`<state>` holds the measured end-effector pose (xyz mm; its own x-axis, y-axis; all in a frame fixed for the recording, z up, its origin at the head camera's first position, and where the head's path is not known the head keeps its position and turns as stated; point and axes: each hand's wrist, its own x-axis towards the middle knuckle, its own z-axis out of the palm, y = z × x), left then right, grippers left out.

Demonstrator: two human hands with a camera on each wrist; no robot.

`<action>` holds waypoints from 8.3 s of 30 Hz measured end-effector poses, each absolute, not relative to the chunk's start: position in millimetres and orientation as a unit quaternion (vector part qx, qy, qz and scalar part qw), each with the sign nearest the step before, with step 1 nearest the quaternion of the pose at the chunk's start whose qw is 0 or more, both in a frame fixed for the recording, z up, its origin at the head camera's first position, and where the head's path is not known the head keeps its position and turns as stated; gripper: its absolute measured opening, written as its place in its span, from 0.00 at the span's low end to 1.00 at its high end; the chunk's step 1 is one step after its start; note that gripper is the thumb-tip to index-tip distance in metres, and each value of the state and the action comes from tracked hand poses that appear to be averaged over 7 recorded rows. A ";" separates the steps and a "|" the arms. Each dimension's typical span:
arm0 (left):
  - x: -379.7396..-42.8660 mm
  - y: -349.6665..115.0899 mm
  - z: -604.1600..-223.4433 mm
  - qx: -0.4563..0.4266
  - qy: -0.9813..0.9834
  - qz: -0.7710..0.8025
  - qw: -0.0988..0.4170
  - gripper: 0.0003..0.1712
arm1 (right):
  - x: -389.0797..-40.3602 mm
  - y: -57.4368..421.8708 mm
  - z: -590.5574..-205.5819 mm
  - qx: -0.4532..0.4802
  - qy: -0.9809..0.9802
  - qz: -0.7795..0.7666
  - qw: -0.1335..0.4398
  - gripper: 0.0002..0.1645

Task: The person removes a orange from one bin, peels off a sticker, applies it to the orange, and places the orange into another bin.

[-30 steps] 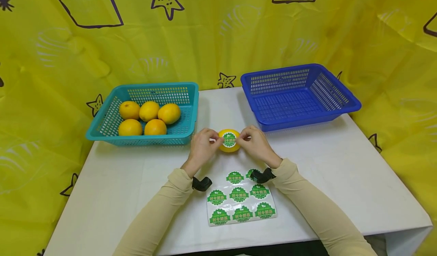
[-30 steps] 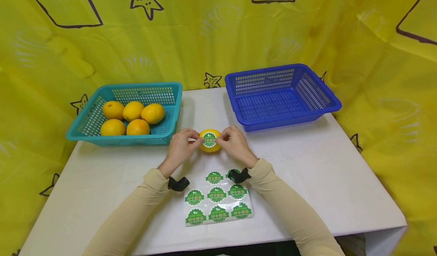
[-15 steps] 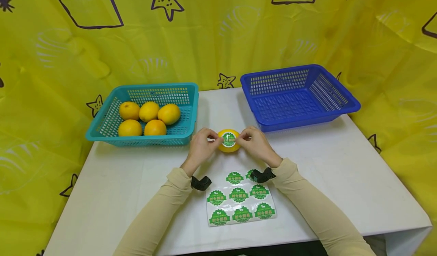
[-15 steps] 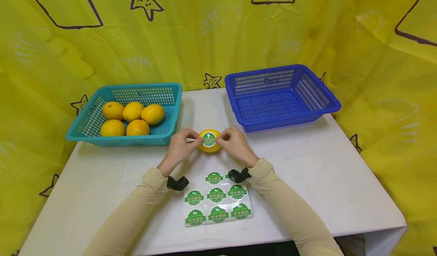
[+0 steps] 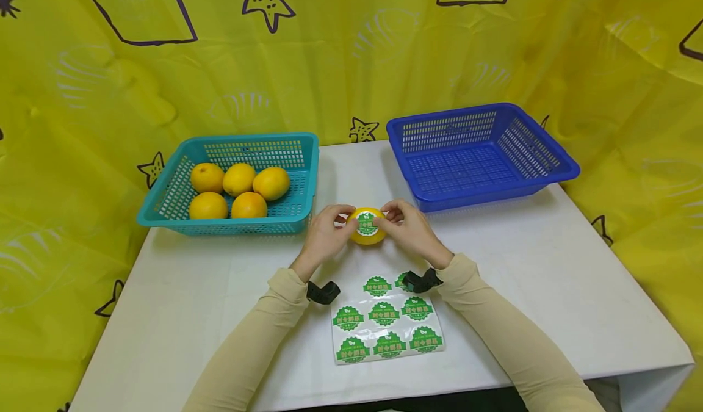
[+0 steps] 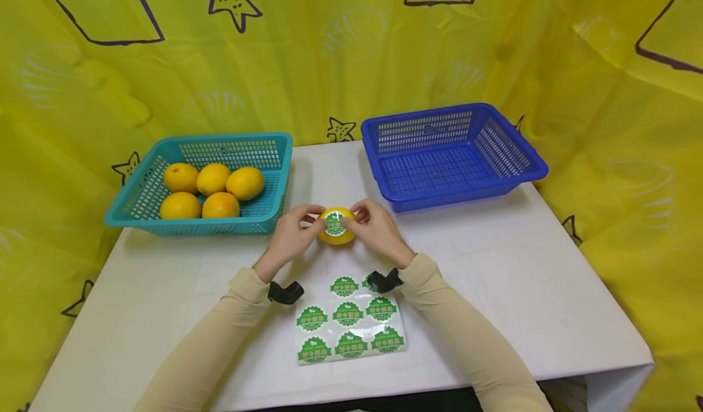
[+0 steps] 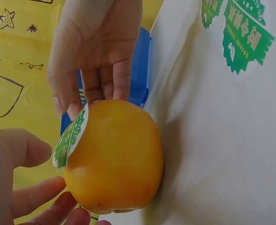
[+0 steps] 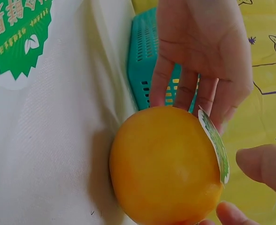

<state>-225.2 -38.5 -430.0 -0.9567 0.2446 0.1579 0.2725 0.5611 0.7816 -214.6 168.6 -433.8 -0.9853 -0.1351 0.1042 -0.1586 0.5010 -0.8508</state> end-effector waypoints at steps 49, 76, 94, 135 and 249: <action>-234.4 -32.3 -434.9 -0.142 -0.876 -0.461 -0.021 0.20 | -224.1 163.4 -440.1 0.115 -0.852 0.511 -0.003 0.20; -234.1 -42.3 -439.1 -0.258 -0.871 -0.416 -0.033 0.31 | -231.1 184.8 -441.1 0.208 -0.842 0.491 -0.083 0.31; -238.9 -43.8 -441.4 -0.226 -0.851 -0.468 -0.072 0.29 | -226.2 180.8 -432.2 0.189 -0.843 0.495 -0.094 0.30; -238.4 -47.9 -434.3 -0.321 -0.868 -0.377 -0.042 0.34 | -224.0 180.0 -437.7 0.256 -0.870 0.421 -0.027 0.36; -426.0 190.2 -378.9 -0.174 -0.900 -0.258 -0.306 0.38 | -216.1 452.3 -407.1 -0.147 -0.508 0.839 0.131 0.52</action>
<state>-426.0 190.2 -378.9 -0.7523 0.4708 -0.4608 0.1554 0.8065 0.5704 -216.1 452.3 -407.1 -0.9227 0.3685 -0.1131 -0.0705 -0.4497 -0.8904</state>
